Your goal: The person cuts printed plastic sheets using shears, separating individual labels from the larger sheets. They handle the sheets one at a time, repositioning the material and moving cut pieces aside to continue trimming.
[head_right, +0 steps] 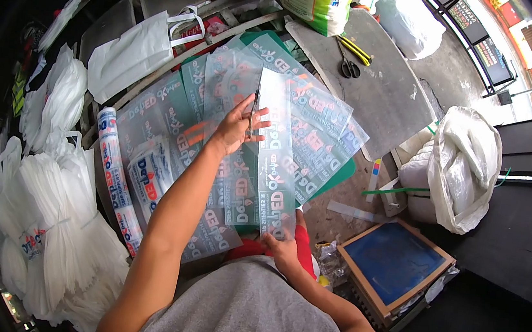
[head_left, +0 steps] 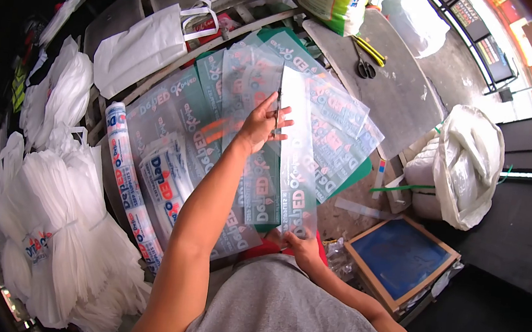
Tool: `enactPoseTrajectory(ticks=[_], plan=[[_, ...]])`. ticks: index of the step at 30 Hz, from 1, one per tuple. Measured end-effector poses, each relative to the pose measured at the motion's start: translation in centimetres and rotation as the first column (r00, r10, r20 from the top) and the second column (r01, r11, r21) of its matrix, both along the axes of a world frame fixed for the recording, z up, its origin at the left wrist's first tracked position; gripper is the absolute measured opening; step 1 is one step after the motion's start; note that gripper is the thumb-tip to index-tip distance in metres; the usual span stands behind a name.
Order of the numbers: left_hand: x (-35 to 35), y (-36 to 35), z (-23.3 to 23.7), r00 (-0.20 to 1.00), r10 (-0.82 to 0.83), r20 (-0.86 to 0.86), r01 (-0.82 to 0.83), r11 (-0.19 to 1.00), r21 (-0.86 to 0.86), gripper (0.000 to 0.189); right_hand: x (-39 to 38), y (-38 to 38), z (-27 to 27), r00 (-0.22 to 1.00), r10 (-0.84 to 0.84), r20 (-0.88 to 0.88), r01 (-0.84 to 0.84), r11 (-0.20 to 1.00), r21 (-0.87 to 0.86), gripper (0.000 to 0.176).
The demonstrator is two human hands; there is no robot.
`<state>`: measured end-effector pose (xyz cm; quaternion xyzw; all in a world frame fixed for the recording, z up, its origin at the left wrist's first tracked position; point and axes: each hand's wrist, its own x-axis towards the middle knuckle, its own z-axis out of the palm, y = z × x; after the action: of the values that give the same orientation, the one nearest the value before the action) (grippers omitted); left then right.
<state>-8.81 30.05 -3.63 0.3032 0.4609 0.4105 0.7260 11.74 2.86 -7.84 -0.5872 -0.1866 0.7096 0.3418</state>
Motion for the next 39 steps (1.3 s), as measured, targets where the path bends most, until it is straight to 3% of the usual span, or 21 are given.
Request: enactPoseTrajectory(ticks=[9,11,14,21,23,24,26,27,29,30,31,33,35,37,39], plan=[[-3.0,-1.1,2.8,1.000,0.023,-0.004,-0.023,0.993,0.115,0.081,-0.7,0.2,-0.8,0.992,0.090,-0.094,-0.096,0.993,-0.066,0.024],[-4.1,-3.8,3.3,0.997,0.076,-0.005,-0.075,0.992,0.106,0.078,-1.5,1.3,-0.8,0.976,0.078,-0.201,-0.096,0.992,-0.082,0.028],[-6.3,-8.8,2.7,0.982,0.097,-0.160,-0.084,0.993,0.086,0.073,-3.0,2.8,-0.4,0.964,0.109,-0.242,-0.153,0.973,-0.174,0.031],[-8.5,-21.2,0.9,0.931,0.264,-0.252,-0.284,0.958,-0.043,0.077,-7.1,4.8,-0.4,0.952,0.174,-0.251,-0.207,0.972,-0.110,0.030],[-8.8,-22.9,1.0,0.909,0.337,-0.245,-0.365,0.928,-0.077,0.078,-7.9,5.1,-0.3,0.899,0.373,-0.230,-0.411,0.900,-0.146,0.032],[-8.9,-23.4,0.9,0.900,0.361,-0.245,-0.389,0.918,-0.077,0.077,-8.0,5.2,0.0,0.895,0.384,-0.227,-0.420,0.897,-0.139,0.032],[-8.8,-24.0,0.8,0.881,0.361,-0.305,-0.389,0.921,-0.034,0.077,-7.5,5.6,1.1,0.764,0.640,-0.082,-0.645,0.758,-0.101,0.038],[-8.8,-24.2,0.7,0.861,0.351,-0.368,-0.377,0.926,0.001,0.076,-7.3,6.2,2.1,0.759,0.647,-0.075,-0.652,0.753,-0.091,0.038],[-9.1,-24.3,0.1,0.847,0.331,-0.415,-0.352,0.936,0.029,0.074,-6.4,7.5,4.4,0.371,0.889,0.269,-0.909,0.407,-0.092,0.047],[-9.3,-24.2,-0.2,0.814,0.325,-0.482,-0.326,0.942,0.083,0.073,-5.7,7.4,5.0,0.362,0.796,0.484,-0.902,0.430,-0.032,0.048],[-9.4,-24.0,-0.5,0.775,0.321,-0.544,-0.297,0.945,0.135,0.072,-5.1,7.8,5.1,0.360,0.793,0.492,-0.904,0.427,-0.027,0.048],[-9.7,-23.1,-1.7,0.710,0.360,-0.605,-0.299,0.932,0.205,0.069,-3.9,9.1,4.6,0.547,0.429,0.718,-0.731,0.663,0.160,0.048],[-10.1,-21.3,-2.0,0.621,0.376,-0.688,-0.259,0.927,0.272,0.067,-3.7,11.5,1.9,0.559,0.191,0.807,-0.655,0.698,0.289,0.047],[-9.8,-19.7,-1.9,0.634,0.387,-0.669,-0.304,0.921,0.245,0.066,-4.6,13.9,0.2,0.541,0.182,0.821,-0.645,0.716,0.265,0.049],[-10.1,-18.1,-3.8,0.454,0.322,-0.831,-0.161,0.947,0.278,0.067,-6.9,15.1,-0.5,0.400,0.167,0.901,-0.743,0.635,0.212,0.057]])
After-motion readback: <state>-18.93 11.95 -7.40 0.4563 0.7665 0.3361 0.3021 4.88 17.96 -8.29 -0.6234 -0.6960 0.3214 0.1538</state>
